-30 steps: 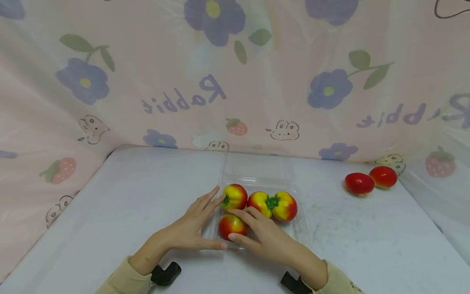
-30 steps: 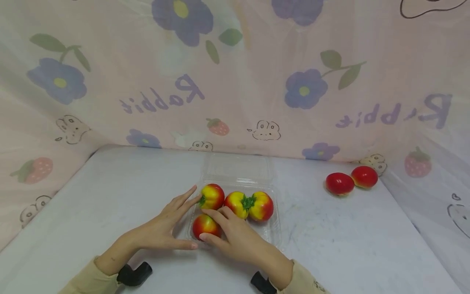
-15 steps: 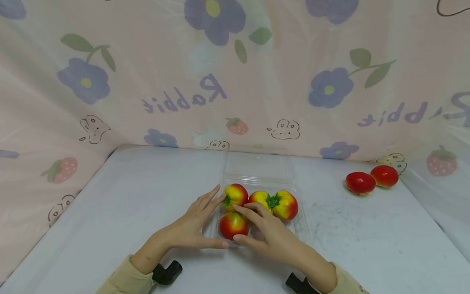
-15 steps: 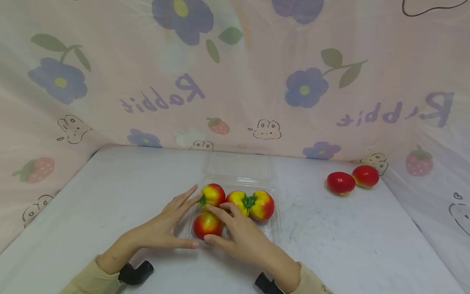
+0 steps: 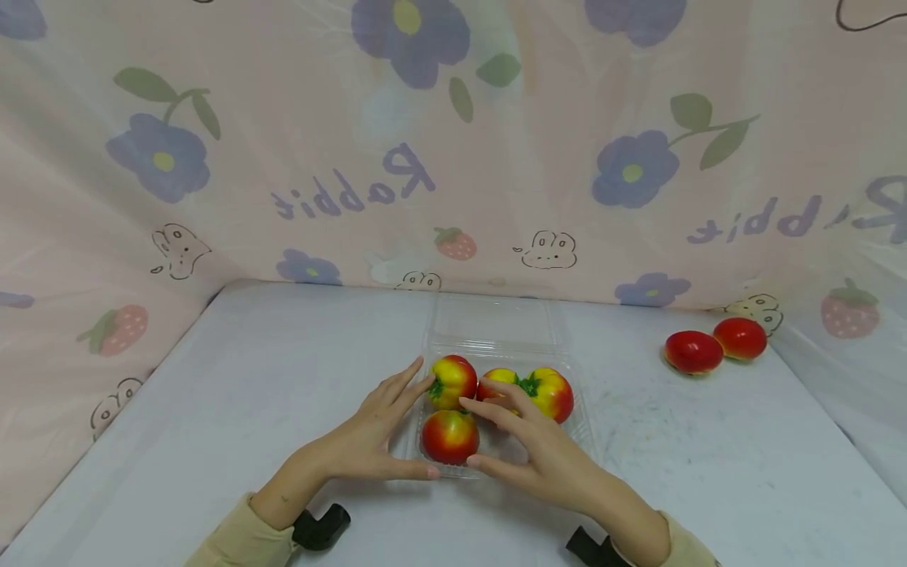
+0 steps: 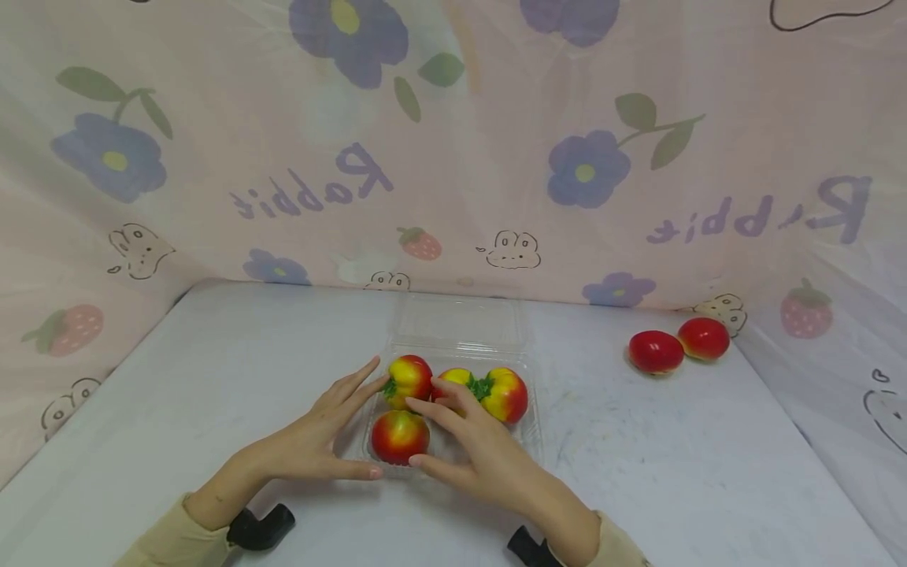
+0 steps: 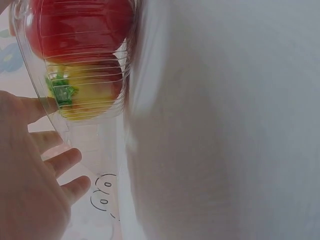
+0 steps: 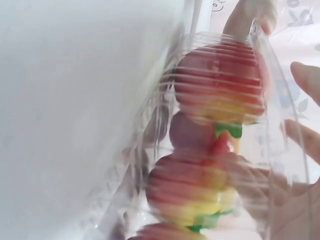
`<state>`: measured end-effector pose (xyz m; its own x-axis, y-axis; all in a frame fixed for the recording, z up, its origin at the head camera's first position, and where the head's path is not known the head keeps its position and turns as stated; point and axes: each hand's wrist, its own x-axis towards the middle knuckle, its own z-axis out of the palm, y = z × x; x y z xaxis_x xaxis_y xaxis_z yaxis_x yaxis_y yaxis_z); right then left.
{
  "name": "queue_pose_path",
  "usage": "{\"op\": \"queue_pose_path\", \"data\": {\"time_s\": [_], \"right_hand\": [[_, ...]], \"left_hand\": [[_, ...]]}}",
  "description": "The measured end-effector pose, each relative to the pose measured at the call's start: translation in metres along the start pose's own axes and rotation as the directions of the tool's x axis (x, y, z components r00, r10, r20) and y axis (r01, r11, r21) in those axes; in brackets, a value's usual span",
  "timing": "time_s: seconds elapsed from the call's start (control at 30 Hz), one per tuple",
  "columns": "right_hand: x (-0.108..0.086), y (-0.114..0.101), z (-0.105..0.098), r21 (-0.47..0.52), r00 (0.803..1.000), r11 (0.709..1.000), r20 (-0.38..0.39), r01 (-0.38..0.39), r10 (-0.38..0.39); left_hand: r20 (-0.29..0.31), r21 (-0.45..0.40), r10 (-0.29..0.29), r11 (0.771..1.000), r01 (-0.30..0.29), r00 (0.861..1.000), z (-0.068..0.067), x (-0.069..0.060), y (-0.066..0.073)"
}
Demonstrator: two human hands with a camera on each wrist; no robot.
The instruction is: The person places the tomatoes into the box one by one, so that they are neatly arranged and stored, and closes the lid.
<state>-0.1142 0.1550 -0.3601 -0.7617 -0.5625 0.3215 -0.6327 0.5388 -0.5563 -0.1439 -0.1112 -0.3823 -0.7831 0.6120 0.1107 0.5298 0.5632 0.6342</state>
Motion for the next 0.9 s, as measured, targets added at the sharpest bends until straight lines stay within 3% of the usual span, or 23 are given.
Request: {"op": "queue_pose_path", "data": {"time_s": [0.5, 0.9], "right_hand": [[-0.011, 0.006, -0.008, -0.033, 0.998, 0.999, -0.063, 0.022, -0.024], [-0.017, 0.012, -0.016, 0.026, 0.996, 0.999, -0.081, -0.025, 0.027]], "left_hand": [[0.005, -0.004, -0.023, 1.000, 0.023, 1.000, 0.000, -0.001, 0.001], [0.012, -0.003, -0.029, 1.000, 0.029, 1.000, -0.001, 0.001, 0.002]]}}
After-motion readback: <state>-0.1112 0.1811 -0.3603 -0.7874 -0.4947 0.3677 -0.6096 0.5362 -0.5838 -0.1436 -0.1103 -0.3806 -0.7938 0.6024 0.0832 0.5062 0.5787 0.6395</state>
